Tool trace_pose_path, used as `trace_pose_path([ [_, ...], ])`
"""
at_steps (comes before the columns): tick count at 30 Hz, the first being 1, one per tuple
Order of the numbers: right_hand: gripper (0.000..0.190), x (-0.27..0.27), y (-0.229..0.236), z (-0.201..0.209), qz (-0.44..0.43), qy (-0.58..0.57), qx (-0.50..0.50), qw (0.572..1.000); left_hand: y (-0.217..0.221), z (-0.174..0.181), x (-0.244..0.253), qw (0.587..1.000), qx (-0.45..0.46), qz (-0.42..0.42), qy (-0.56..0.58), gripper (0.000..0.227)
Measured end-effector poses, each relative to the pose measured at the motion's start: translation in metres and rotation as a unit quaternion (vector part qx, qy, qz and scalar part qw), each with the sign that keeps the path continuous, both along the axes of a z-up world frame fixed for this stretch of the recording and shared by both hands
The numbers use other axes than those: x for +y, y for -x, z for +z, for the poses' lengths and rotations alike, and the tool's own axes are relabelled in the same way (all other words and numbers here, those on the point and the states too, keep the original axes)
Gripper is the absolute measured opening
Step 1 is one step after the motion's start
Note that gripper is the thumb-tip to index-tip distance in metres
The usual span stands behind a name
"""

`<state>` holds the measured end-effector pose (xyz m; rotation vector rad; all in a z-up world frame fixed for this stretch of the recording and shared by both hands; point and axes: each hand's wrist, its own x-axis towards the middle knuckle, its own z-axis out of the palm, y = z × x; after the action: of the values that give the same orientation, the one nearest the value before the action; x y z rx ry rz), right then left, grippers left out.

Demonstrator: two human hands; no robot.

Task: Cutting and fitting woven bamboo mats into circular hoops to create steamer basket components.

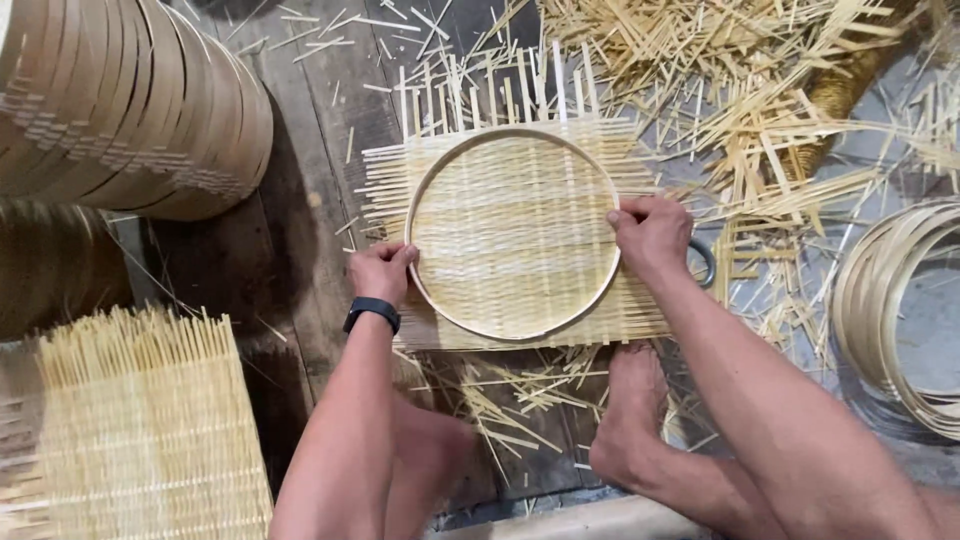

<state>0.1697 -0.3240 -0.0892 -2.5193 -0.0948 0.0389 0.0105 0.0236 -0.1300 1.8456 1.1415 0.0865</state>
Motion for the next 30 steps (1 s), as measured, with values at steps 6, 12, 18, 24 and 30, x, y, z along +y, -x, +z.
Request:
trace_pose_path([
  [6,0.022,-0.002,0.006,0.002,-0.024,-0.052,0.11,0.992,0.008,-0.007,-0.001,0.996,-0.019,0.016,0.082,0.016],
  [12,0.024,-0.001,0.0,-0.008,-0.033,-0.051,0.089,0.994,0.005,-0.015,0.007,0.995,-0.007,0.026,0.093,0.017],
  [18,0.023,-0.019,0.01,-0.018,-0.07,0.0,0.208,0.976,0.016,-0.004,-0.002,0.999,-0.003,-0.028,0.046,0.015],
  [24,0.025,-0.029,-0.005,-0.036,-0.001,-0.043,0.113,0.993,0.012,-0.02,0.004,0.995,-0.008,0.016,0.095,0.016],
  [30,0.023,-0.001,0.02,0.004,0.0,-0.056,0.18,0.982,-0.012,0.026,0.008,0.997,0.023,-0.024,0.075,0.019],
])
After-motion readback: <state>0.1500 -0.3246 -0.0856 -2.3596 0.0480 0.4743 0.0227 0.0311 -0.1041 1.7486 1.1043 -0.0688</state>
